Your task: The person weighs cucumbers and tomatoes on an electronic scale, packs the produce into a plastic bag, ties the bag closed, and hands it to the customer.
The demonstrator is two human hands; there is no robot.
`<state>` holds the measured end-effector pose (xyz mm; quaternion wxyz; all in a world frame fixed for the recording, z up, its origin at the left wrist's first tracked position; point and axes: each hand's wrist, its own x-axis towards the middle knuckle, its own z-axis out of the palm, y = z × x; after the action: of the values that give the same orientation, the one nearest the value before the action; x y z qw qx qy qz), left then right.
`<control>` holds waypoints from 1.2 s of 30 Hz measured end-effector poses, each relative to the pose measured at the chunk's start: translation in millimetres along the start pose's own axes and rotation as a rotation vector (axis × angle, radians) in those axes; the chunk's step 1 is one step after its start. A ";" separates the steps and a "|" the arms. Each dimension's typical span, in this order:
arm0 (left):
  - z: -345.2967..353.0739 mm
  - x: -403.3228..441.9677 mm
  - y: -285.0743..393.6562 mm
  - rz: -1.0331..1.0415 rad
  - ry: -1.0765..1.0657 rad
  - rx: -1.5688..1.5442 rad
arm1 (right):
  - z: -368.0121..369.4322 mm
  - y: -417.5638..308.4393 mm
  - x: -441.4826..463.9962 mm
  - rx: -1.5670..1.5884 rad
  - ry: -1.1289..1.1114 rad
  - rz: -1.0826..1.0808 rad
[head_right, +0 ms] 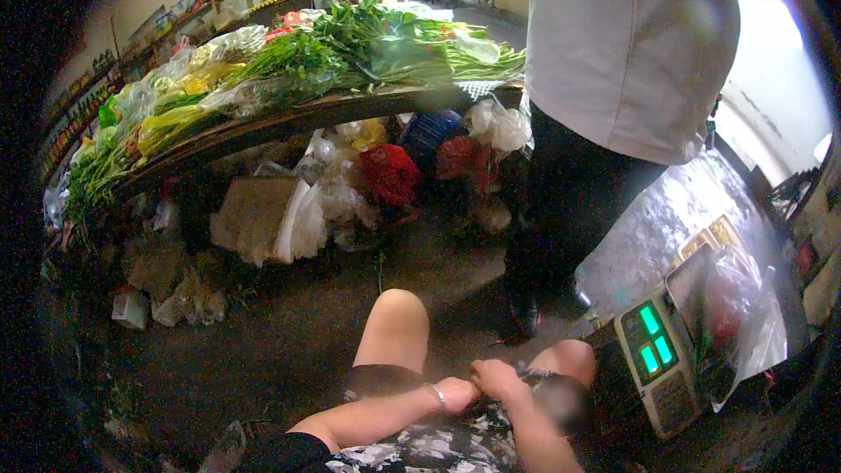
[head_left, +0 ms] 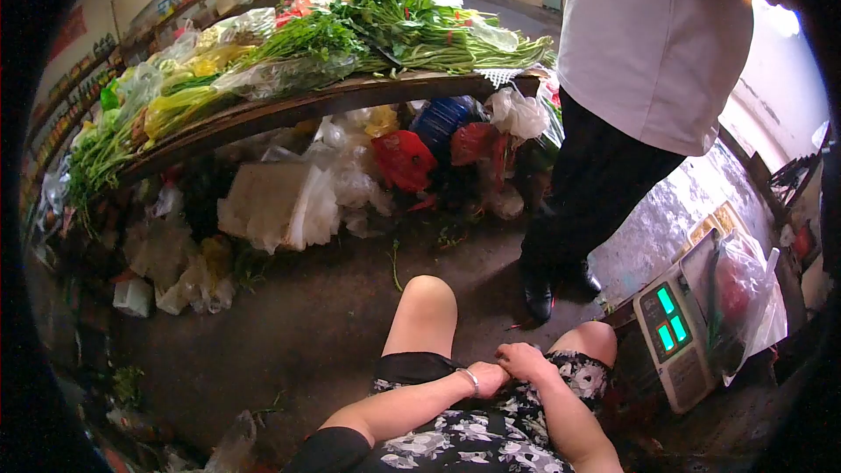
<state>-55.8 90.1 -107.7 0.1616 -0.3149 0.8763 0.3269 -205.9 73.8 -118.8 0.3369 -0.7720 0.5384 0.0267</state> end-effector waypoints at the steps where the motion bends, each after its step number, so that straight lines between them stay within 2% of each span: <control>1: 0.8 0.9 -0.3 -0.014 -0.006 -0.004 | 0.0 -0.2 0.3 -0.005 -0.006 0.008; 36: 10.1 6.3 -5.6 0.026 0.012 0.002 | 7.1 6.8 3.3 -0.019 0.009 -0.015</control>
<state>-56.0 90.9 -120.9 0.1526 -0.3054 0.8814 0.3264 -207.9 73.6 -129.0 0.3273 -0.7793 0.5338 0.0259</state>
